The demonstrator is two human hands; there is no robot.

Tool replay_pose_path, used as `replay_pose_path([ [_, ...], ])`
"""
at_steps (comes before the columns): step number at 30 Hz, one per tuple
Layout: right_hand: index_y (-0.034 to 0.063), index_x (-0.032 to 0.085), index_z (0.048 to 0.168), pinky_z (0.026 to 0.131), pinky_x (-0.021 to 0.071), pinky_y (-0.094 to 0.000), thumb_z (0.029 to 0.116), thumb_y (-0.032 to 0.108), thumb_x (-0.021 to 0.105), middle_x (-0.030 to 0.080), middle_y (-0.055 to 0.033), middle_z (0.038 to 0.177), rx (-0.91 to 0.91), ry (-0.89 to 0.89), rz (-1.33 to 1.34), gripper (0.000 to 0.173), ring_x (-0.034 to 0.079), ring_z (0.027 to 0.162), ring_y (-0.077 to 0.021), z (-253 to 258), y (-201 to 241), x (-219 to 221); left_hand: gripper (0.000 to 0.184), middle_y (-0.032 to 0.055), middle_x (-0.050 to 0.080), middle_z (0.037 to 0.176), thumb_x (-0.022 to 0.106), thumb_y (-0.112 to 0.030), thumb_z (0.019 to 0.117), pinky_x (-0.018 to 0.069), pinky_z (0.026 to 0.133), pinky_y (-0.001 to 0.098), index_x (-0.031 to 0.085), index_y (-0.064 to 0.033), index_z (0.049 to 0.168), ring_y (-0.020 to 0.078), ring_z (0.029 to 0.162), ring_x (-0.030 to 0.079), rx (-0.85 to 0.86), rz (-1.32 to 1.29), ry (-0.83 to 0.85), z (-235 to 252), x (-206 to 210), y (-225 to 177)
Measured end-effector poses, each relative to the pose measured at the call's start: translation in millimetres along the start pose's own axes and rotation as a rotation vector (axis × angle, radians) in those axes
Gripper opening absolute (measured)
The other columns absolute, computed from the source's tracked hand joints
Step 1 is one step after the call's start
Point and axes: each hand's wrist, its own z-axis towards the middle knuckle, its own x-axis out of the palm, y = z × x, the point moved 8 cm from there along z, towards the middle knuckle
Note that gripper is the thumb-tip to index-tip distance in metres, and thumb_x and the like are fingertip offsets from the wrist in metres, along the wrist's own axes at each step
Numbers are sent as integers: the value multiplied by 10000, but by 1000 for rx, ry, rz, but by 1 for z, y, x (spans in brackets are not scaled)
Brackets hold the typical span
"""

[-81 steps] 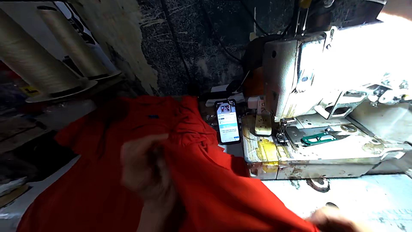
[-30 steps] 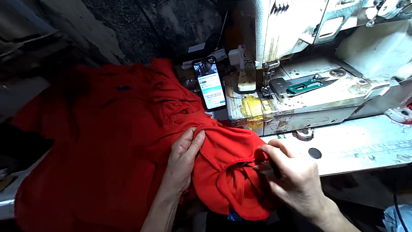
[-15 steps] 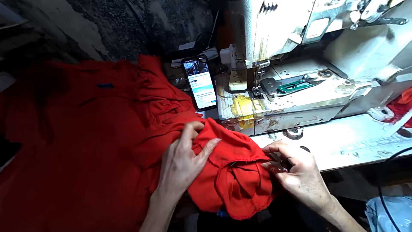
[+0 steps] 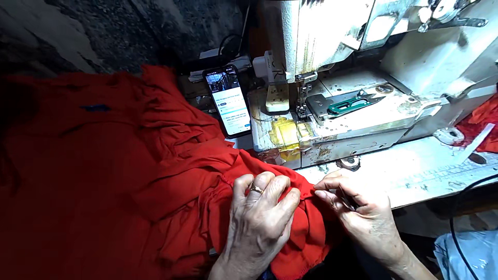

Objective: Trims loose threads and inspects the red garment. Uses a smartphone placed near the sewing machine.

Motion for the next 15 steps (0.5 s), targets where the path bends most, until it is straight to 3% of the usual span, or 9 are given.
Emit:
replay_pose_path([
  [2,34,767,887,725,547,-126,812,-27,670,714,2,878,1,21,19,137,655,794,12,2,-2,1,165,57,723,859,647,-141,928,370,909,413,792,-151,850,230,943,629,5,-12,-53,-2,-1,2],
  [6,64,762,898,712,525,-120,872,-2,660,712,26,862,56,81,121,124,634,778,29,3,-5,6,191,40,722,830,609,-182,974,370,898,365,747,-138,849,176,881,624,-28,-49,-131,-7,-3,7],
  [11,37,772,923,764,560,-144,881,-15,676,743,-6,908,78,71,209,117,678,814,-2,1,-4,12,238,20,701,806,618,-275,999,350,905,361,713,-142,826,150,886,610,-50,-70,-127,-9,2,10],
  [15,37,774,944,773,568,-153,907,8,680,752,-7,926,75,75,249,106,687,833,-12,-1,-5,13,174,-13,673,837,646,-264,971,340,938,367,691,-157,840,130,937,595,-30,-52,-119,-6,3,10],
])
